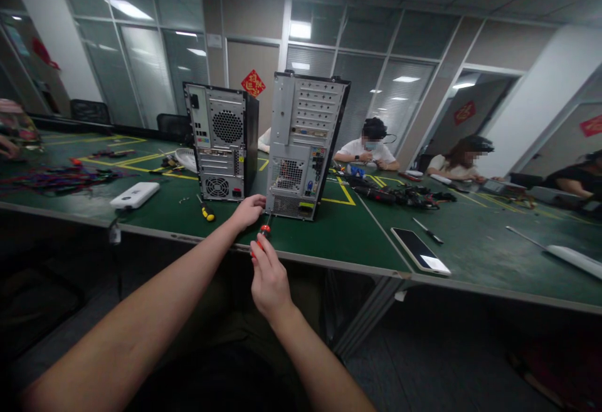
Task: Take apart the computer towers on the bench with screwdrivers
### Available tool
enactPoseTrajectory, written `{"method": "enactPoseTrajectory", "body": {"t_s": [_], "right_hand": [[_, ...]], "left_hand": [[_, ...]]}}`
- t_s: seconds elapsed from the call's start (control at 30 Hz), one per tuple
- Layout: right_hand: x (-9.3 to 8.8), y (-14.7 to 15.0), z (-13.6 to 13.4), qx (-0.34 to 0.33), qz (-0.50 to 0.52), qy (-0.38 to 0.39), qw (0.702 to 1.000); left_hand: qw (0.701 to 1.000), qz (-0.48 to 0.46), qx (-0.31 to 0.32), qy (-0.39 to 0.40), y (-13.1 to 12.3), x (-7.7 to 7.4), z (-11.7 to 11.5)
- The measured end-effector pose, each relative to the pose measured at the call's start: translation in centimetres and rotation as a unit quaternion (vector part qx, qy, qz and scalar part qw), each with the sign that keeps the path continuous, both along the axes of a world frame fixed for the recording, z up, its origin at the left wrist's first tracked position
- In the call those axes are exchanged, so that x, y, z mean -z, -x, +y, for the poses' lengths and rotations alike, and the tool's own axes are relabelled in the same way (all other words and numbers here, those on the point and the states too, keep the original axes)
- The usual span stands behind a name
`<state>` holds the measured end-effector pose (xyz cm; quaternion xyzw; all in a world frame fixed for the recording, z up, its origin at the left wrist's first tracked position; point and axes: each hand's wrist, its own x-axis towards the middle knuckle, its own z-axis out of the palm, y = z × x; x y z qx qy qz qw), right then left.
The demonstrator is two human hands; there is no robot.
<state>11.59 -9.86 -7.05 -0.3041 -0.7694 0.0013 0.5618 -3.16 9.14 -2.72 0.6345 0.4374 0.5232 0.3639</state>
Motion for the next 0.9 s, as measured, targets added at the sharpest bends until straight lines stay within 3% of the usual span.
{"method": "enactPoseTrajectory", "body": {"t_s": [0.2, 0.4, 0.6, 0.8, 0.9], "right_hand": [[-0.17, -0.15, -0.14, 0.024, 0.020, 0.013, 0.999], [-0.31, -0.21, -0.32, 0.009, -0.034, 0.003, 0.999], [-0.53, -0.18, -0.33, 0.041, 0.015, 0.011, 0.999], [-0.29, -0.08, -0.33, 0.012, -0.017, 0.007, 1.000], [-0.37, -0.19, -0.37, 0.039, 0.007, 0.015, 0.999]], "left_hand": [[1.000, 0.010, -0.008, 0.005, -0.02, -0.12, -0.17], [1.000, 0.000, -0.002, 0.006, -0.03, -0.19, -0.33], [1.000, 0.004, -0.005, 0.003, 0.11, -0.05, -0.05], [1.000, -0.005, 0.000, 0.004, 0.11, 0.27, 0.29], [1.000, -0.008, -0.001, 0.002, 0.09, 0.32, 0.31]]}}
